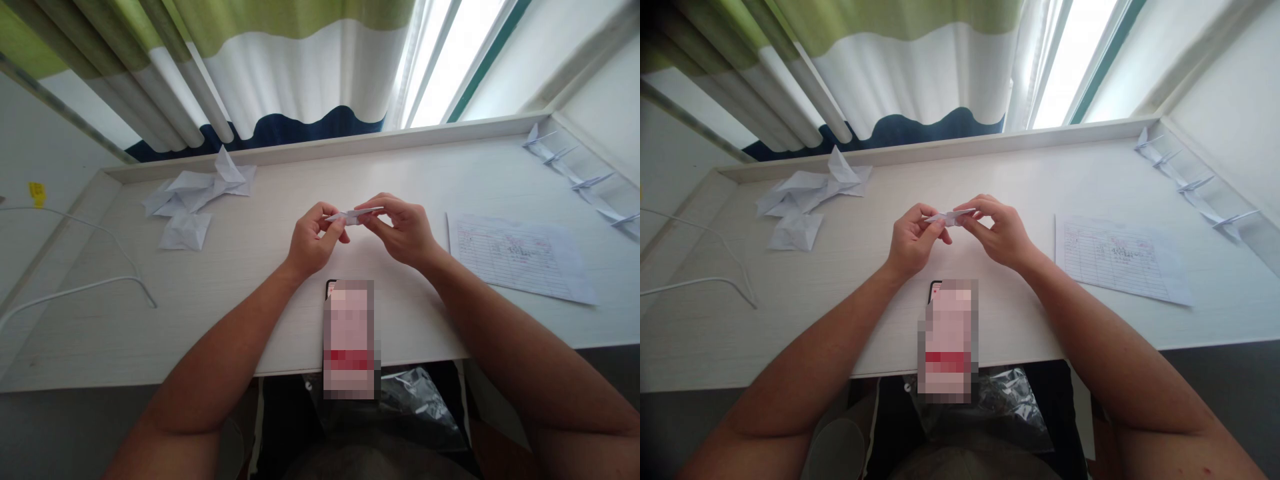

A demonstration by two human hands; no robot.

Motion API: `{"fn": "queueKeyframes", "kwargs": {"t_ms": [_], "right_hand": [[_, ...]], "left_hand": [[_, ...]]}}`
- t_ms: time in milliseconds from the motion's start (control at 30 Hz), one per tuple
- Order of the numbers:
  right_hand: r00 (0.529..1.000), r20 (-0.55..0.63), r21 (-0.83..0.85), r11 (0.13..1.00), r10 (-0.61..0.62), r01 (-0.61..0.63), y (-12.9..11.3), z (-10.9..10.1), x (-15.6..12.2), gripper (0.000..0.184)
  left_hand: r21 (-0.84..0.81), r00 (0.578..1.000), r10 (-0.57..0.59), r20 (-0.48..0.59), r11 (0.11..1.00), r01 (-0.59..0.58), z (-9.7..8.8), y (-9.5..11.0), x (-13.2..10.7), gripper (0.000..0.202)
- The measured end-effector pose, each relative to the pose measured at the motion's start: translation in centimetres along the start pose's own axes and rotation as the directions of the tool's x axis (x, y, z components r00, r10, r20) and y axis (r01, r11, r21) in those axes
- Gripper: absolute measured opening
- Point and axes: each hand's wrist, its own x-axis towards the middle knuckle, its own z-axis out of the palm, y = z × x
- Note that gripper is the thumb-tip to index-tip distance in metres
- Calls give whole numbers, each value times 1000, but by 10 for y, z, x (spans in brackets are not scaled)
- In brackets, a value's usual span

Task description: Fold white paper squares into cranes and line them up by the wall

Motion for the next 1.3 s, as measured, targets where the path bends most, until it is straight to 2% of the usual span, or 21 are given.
{"fn": "queueKeyframes", "kwargs": {"t_ms": [67,133,200,267,400,633,767,900,1067,1167,1300], "right_hand": [[1000,8,-9,1000,12,-12,-2,-1,1,22],[1000,26,-28,1000,9,-9,-2,-2,1,22],[999,50,-55,998,-15,18,-1,-3,2,22],[996,73,-81,995,-52,58,2,-4,2,20],[992,105,-124,989,-72,85,7,-5,1,17],[989,147,-148,987,-33,55,8,-8,1,11],[982,182,-101,993,-40,59,6,-11,3,8],[977,213,-46,999,-10,21,4,-12,3,13],[983,183,-70,997,-11,24,4,-11,2,10],[985,168,-119,992,-30,50,6,-10,2,9],[983,169,-173,980,-69,99,8,-9,2,11]], "left_hand": [[67,998,56,-38,996,-53,-1,0,2,14],[152,988,144,-58,979,-134,-2,0,3,19],[203,976,213,-36,958,-201,-2,1,4,23],[199,971,237,0,952,-233,-3,1,6,16],[137,984,176,27,974,-178,-4,-3,8,9],[20,996,56,62,998,-58,-7,-8,13,26],[-82,996,-12,84,996,19,-7,-5,13,34],[-174,995,-63,83,982,76,-6,-1,12,38],[-189,987,-119,107,972,138,-7,-2,12,40],[-141,986,-115,122,981,131,-9,-4,13,37],[-15,997,-14,73,1000,15,-11,-5,15,26]]}}
